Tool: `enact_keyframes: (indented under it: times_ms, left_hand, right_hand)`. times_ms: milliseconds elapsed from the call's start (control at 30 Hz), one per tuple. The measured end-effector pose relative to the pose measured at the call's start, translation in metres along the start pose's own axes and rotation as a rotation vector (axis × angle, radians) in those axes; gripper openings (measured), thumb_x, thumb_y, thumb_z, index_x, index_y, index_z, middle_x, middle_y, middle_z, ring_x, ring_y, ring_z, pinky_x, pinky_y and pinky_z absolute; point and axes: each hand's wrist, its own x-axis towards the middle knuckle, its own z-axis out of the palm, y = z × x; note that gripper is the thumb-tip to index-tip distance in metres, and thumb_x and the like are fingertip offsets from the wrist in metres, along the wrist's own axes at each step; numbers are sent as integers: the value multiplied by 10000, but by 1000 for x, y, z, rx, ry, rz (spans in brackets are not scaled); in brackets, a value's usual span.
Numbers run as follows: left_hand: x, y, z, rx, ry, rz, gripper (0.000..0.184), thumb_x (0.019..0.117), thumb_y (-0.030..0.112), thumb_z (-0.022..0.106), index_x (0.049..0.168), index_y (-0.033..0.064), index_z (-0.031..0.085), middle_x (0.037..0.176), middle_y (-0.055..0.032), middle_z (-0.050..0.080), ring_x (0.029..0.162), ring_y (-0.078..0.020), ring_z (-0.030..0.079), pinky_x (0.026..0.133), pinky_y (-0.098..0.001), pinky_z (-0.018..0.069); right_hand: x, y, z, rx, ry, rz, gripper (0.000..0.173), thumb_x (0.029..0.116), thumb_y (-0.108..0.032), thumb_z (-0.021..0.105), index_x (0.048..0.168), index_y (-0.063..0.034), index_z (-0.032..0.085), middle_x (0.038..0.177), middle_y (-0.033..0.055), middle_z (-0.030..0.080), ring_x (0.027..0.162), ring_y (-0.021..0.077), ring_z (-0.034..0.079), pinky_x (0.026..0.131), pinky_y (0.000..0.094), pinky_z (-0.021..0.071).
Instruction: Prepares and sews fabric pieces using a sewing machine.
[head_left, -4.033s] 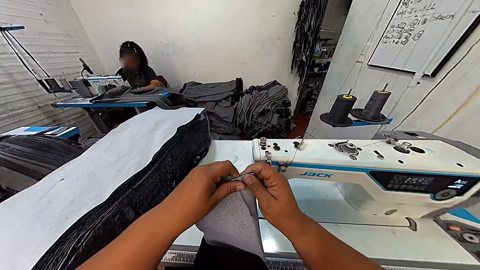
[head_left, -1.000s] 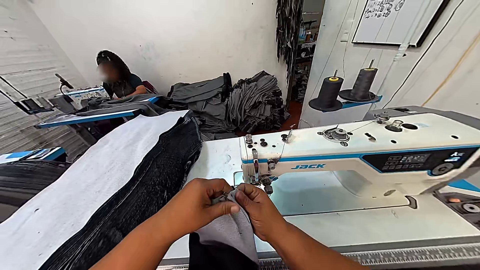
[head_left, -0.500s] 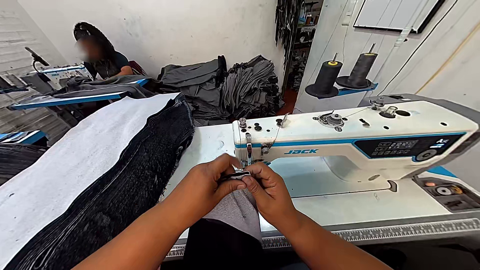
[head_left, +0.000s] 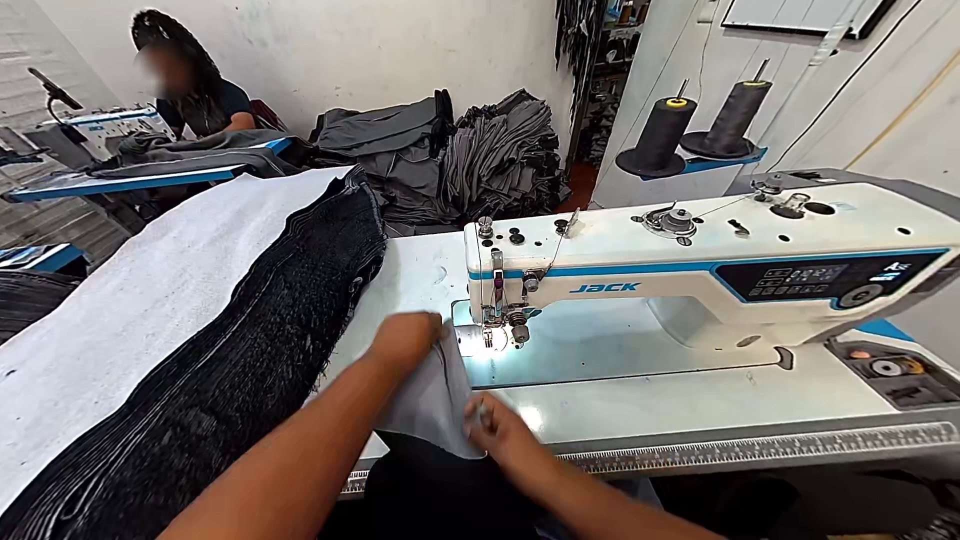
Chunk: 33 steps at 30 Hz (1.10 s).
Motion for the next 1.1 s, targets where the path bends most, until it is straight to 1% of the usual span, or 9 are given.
enact_keyframes:
  times_ms: [67,100,167,233,267,333,400,500,1100]
  left_hand:
    - [8,9,35,-89,-146,-49,406,1089,320,512,1199,-39,667,1218,-245,673,1180,-420,639,1021,-606,469]
    - [7,18,49,-161,-136,-64,398,1078,325,539,1189,-34,670,1211,-226,674,1173,-388,640,1039,-572,460]
    - [7,32,64,-294,-77,-100,366,1034,334,625,1180,10,709,1183,-167,691,1152,-322,641,1058,-539,427]
    - [12,38,73,-391,-37,-115,335,1009,326,668,1161,34,727,1166,-136,700,1150,-292,636,1076,-530,404]
    - [15,37,79,-421,10,-98,319,1003,313,677,1139,30,737,1139,-137,708,1131,-291,642,1067,-524,412]
    - [21,31,89,-439,108,-17,287,1016,275,647,1107,24,752,1092,-133,718,1091,-285,652,1038,-501,435]
    - [32,26,90,-426,143,46,279,1041,246,597,1116,26,751,1102,-131,721,1097,-282,653,1036,-495,436]
    - [44,21,88,-422,158,63,260,1045,206,584,1111,15,748,1137,-148,720,1134,-301,649,1041,-528,436]
    - [58,16,81,-352,203,56,276,1028,205,624,992,-43,741,1041,-163,716,1051,-320,656,976,-520,449]
  right_hand:
    - [-19,22,13,-5,-191,112,342,1011,-49,516,1344,29,534,950,144,647,805,184,613,773,388,520]
    - [-24,24,11,-48,-288,172,320,1041,-55,469,1351,7,518,1067,155,654,957,207,646,887,406,530]
    - [-23,10,-6,-391,-355,151,301,1027,-61,521,1305,30,592,1131,251,683,1092,374,665,962,565,497]
    - [-16,4,-24,-708,-143,1,287,1016,-231,598,1161,-12,715,1063,232,721,1046,416,686,905,615,504]
    - [-8,8,-33,-804,-11,-90,336,999,-318,630,1168,-48,736,1123,189,720,1091,396,670,931,598,504]
    - [12,19,-51,-915,57,-114,598,967,-547,608,1404,-140,637,1485,78,576,1399,362,472,1113,612,336]
    - [30,20,-62,-964,-8,-3,820,933,-724,509,1570,-211,440,1664,-22,344,1574,328,182,1214,670,81]
    - [44,17,-67,-941,-20,53,843,922,-723,537,1588,-222,408,1667,-41,338,1585,323,135,1202,703,-4]
    - [49,16,-63,-912,42,30,749,954,-663,541,1522,-175,509,1603,-6,448,1556,309,244,1210,689,42]
